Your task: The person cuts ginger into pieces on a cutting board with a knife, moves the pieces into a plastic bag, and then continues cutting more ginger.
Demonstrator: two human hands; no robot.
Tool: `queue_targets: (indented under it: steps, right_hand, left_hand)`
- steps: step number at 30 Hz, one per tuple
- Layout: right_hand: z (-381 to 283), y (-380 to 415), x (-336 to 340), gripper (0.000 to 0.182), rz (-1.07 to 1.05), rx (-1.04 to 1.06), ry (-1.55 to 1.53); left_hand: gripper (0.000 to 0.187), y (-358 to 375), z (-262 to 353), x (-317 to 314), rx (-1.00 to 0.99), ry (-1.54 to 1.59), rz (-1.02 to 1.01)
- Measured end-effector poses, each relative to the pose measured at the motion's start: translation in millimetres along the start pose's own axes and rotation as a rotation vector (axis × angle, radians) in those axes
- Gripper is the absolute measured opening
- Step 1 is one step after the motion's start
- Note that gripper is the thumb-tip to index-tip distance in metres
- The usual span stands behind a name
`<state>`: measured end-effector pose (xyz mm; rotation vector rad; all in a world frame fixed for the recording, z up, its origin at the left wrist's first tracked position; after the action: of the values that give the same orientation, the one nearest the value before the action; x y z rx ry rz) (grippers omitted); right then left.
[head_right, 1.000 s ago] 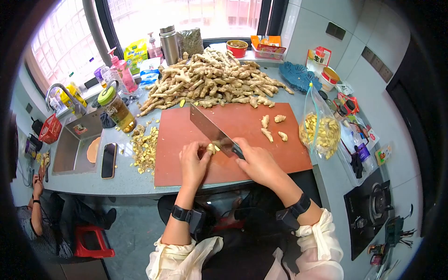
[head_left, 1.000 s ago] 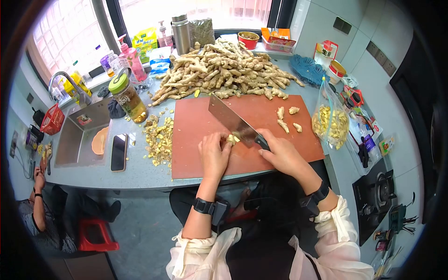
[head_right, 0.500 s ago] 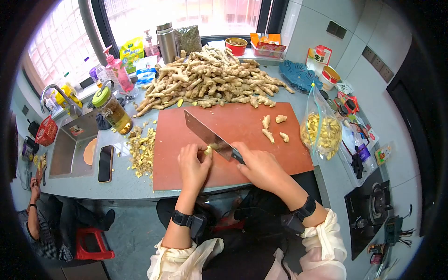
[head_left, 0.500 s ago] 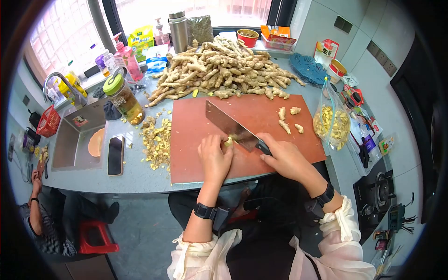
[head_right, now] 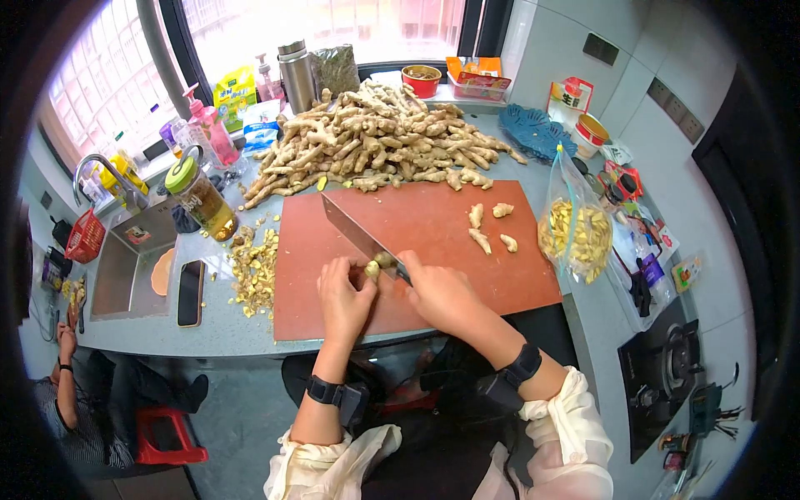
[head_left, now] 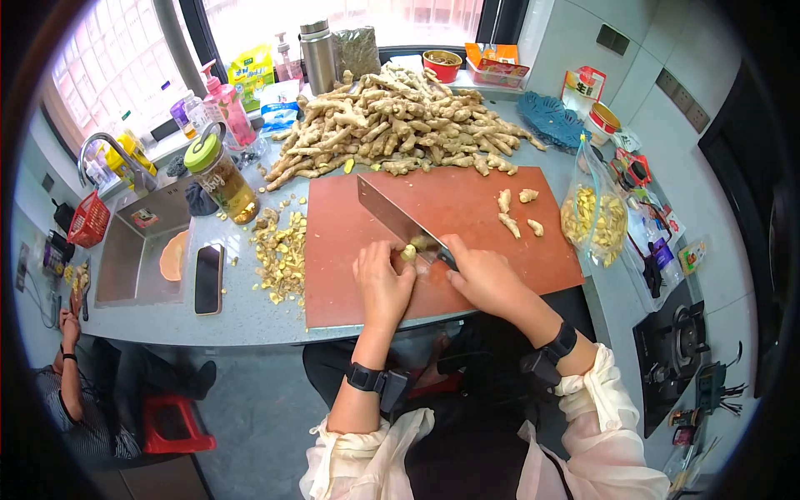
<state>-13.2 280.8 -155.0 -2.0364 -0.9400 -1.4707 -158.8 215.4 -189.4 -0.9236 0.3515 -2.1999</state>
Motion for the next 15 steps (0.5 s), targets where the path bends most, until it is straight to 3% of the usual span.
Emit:
queue_targets:
  steps: [5,15]
  right_hand:
    - [11.1,13.3,18.5,0.050,0.047,0.014,-0.176]
    - [4.2,23.3,33.4,0.050,0.027,0.034,-0.154]
  left_hand:
    - [0.019,1.2,-5.9,0.1,0.035,0.027,0.007]
    - [0.019,0.6,-5.9,-0.9,0.031,0.035,-0.004]
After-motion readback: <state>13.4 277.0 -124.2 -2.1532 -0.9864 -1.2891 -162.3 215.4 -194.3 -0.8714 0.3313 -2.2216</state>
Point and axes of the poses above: each hand's wrist, its own y-axis away from the middle knuckle, its own x-axis out of the back of the hand, z = x × y, the point moved 9 cm from there along -y, towards the middle knuckle, and after that the axes turned 2 degrees about y, right-handed, at the moved point
